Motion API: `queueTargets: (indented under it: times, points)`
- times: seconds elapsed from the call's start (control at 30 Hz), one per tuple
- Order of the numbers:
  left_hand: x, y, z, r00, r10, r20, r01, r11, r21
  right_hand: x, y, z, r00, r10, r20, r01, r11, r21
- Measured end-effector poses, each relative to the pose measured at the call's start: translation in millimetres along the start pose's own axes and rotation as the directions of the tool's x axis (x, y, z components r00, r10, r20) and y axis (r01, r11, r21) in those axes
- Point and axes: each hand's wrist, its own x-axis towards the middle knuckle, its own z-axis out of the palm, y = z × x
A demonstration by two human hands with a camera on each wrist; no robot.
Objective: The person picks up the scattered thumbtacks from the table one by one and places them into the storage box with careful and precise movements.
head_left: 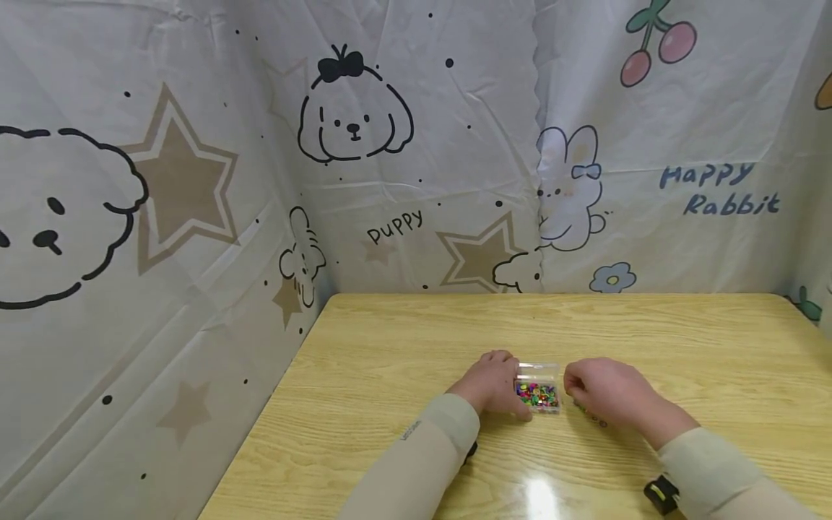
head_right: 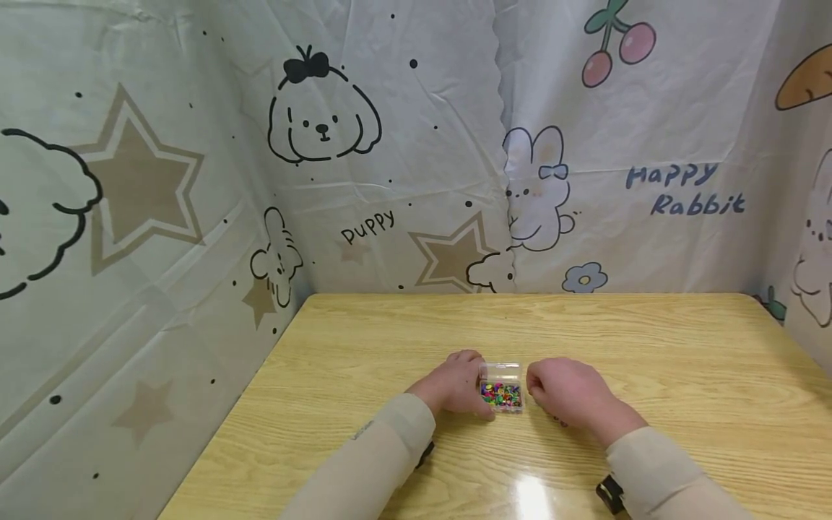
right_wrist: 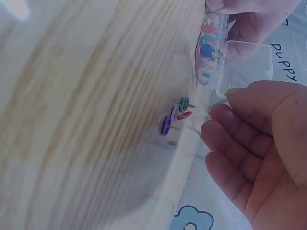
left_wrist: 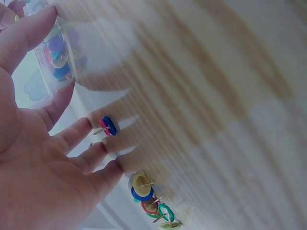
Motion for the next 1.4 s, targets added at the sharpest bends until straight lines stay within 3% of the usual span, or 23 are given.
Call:
queueTargets:
  times: [1.03,1.4]
  points:
    - [0.3,-1.0,2.8,1.0,0.002,-0.005,-0.002,1.0,0.018,6,-13,12,0.999,-0.027,-0.036,0.027,1.0,-0.003]
    - [1.4,-1.8,3.9,1.0,0.014,-0.012,-0.014,1.0,0.022,9,-18,13,0.999,-0.023,-0.044,0.021,0.999,-0.046]
